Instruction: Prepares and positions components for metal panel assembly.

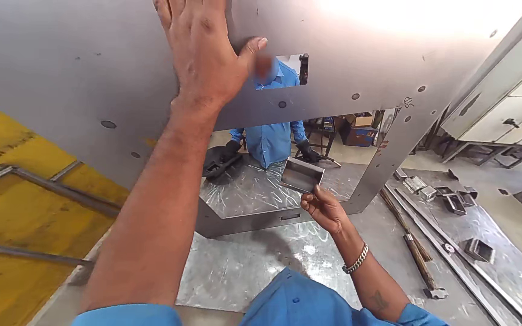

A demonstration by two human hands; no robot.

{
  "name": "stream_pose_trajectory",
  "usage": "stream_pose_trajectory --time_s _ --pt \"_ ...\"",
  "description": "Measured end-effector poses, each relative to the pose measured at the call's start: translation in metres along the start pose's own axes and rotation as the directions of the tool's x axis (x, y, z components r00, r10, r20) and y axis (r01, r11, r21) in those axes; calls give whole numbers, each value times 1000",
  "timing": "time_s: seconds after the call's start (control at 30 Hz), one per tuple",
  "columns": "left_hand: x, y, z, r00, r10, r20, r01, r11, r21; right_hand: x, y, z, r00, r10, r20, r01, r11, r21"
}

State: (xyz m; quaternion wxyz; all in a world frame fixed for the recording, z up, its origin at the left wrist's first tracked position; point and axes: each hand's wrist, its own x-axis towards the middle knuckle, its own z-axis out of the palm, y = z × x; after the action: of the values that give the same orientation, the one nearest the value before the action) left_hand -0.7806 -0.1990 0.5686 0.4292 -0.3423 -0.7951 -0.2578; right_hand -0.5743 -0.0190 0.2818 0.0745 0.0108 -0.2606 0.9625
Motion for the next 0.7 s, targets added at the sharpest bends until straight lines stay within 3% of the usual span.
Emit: stream_pose_trajectory --time_s 0.2,0.27,0.4,0.5,0.7 --pt "-4 1 -10 999 37 -18 -37 999 14 22 9 10 984 -45 -174 -3 964 -267" --pt "-5 2 -13 999 48 -18 -47 999 20 36 13 10 966 -63 -251 -9 961 -275" --pt "-6 2 -15 997 71 -26 -70 997 14 63 14 24 951 -94 -296 97 995 -5" --pt "-8 2 -15 996 80 -46 -79 997 20 83 12 43 950 -129 -286 158 984 84" --pt "-11 2 -19 993 108 -46 -107 994 27 132 2 85 959 -254 -128 279 923 265"
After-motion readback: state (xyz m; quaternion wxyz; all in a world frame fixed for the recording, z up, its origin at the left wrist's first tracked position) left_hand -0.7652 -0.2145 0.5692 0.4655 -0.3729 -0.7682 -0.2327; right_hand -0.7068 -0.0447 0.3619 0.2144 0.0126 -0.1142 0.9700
